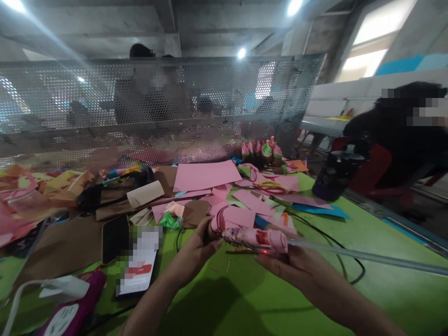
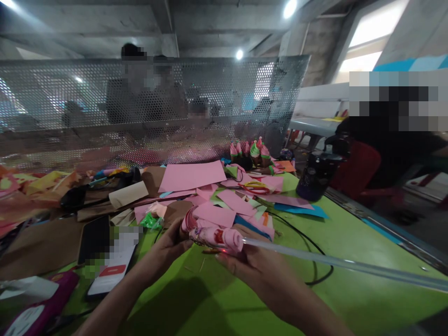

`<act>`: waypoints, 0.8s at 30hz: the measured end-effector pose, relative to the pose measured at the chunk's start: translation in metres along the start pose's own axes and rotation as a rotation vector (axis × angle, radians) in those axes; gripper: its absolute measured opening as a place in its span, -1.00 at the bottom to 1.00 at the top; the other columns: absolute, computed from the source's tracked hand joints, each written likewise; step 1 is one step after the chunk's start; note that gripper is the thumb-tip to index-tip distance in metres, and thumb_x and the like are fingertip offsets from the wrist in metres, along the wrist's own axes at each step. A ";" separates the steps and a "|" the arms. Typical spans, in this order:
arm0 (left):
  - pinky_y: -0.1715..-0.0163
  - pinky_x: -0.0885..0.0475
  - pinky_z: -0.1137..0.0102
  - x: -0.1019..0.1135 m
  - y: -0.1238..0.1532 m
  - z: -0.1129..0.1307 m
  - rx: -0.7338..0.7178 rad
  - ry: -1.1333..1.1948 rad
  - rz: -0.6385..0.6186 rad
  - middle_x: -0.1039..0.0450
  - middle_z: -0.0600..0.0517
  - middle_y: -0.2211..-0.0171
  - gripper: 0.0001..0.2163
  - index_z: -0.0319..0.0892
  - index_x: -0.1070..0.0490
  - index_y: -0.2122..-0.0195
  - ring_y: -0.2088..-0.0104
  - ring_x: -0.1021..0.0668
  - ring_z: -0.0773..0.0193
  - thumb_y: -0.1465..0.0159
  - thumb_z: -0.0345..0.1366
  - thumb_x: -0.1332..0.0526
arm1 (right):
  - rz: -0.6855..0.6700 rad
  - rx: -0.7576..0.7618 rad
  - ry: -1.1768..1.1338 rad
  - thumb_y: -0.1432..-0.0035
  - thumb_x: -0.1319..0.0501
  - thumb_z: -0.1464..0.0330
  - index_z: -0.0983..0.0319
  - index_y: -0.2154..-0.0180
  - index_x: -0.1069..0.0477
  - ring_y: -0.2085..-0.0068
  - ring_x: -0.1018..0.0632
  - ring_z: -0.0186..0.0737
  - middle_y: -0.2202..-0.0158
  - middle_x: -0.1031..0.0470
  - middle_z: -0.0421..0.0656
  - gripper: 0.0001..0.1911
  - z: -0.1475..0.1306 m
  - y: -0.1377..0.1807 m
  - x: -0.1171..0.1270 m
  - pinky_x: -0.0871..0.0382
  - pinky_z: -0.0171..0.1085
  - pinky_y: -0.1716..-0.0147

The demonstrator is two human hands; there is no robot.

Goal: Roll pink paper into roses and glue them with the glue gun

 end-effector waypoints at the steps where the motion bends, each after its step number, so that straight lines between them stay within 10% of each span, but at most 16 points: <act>1: -0.15 -0.26 0.26 0.001 0.000 -0.001 0.008 0.008 0.006 -0.47 -0.06 -0.09 -0.56 -0.12 -0.24 -0.16 -0.12 -0.43 0.13 -0.25 -0.32 -0.27 | -0.007 -0.006 0.003 -0.30 -0.11 0.11 0.08 0.01 -0.48 -0.07 -0.53 0.02 -0.06 -0.54 -0.12 -0.66 0.001 0.000 0.000 -0.41 -0.10 -0.09; 24: -0.18 -0.26 0.25 0.002 0.000 -0.002 0.020 -0.008 0.013 -0.44 -0.01 -0.15 -0.56 -0.05 -0.32 -0.15 -0.15 -0.41 0.12 -0.24 -0.32 -0.29 | -0.028 -0.029 -0.045 -0.29 -0.14 0.09 0.06 -0.05 -0.49 -0.07 -0.53 0.07 -0.04 -0.56 -0.13 -0.62 0.001 0.003 0.000 -0.39 -0.03 -0.11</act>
Point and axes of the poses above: each hand's wrist, its own y-axis away from the middle knuckle, its own x-axis out of the back of the hand, z = x × y, the point moved 7 cm from there along -y, towards the middle knuckle
